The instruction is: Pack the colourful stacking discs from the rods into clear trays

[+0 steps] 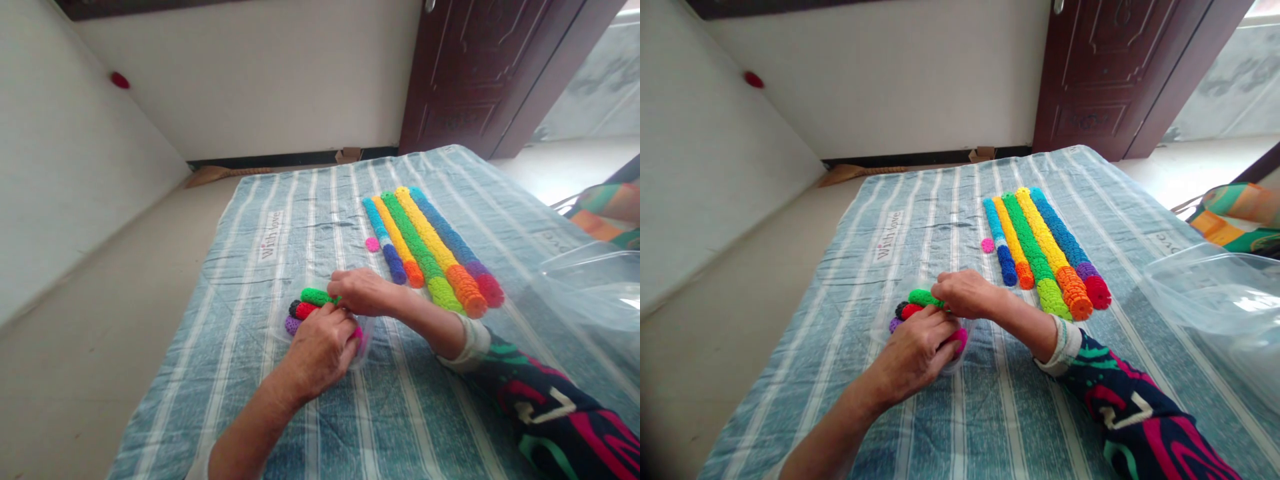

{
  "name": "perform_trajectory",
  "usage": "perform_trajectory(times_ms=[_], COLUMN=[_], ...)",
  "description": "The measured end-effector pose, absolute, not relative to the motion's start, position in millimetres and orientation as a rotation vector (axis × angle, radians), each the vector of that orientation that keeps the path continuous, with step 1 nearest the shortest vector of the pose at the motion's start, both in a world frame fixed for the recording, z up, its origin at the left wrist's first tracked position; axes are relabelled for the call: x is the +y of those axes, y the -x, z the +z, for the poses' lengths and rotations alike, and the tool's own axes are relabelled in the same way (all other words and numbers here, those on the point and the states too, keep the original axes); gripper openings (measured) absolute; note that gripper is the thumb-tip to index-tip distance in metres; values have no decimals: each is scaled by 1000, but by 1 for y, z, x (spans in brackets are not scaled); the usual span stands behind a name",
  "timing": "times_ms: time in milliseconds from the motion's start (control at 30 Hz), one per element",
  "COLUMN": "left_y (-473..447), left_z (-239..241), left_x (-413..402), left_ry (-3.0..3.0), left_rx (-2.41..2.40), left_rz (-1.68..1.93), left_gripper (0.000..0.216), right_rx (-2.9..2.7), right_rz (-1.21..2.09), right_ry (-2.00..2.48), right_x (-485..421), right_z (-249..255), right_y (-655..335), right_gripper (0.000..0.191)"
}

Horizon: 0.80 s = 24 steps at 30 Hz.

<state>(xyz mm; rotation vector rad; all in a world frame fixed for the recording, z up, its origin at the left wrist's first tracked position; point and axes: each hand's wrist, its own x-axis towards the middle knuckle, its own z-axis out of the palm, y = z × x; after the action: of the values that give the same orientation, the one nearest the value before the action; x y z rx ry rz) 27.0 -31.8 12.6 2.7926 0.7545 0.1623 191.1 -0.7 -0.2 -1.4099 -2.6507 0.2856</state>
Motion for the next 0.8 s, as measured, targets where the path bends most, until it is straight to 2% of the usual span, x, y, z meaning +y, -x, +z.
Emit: perform_trajectory(times_ms=[500, 800], left_y=[-25, -20], left_z=[11, 15], left_x=[-31, -30], left_ry=[-2801, -2808], left_rx=[797, 787], left_rz=[129, 263], left_gripper=[16, 17], right_rx=[-2648, -2631], right_rz=[270, 282], right_ry=[1407, 1404], right_x=[1, 1], right_z=[-5, -6], right_y=[-191, -191], right_gripper=[10, 10])
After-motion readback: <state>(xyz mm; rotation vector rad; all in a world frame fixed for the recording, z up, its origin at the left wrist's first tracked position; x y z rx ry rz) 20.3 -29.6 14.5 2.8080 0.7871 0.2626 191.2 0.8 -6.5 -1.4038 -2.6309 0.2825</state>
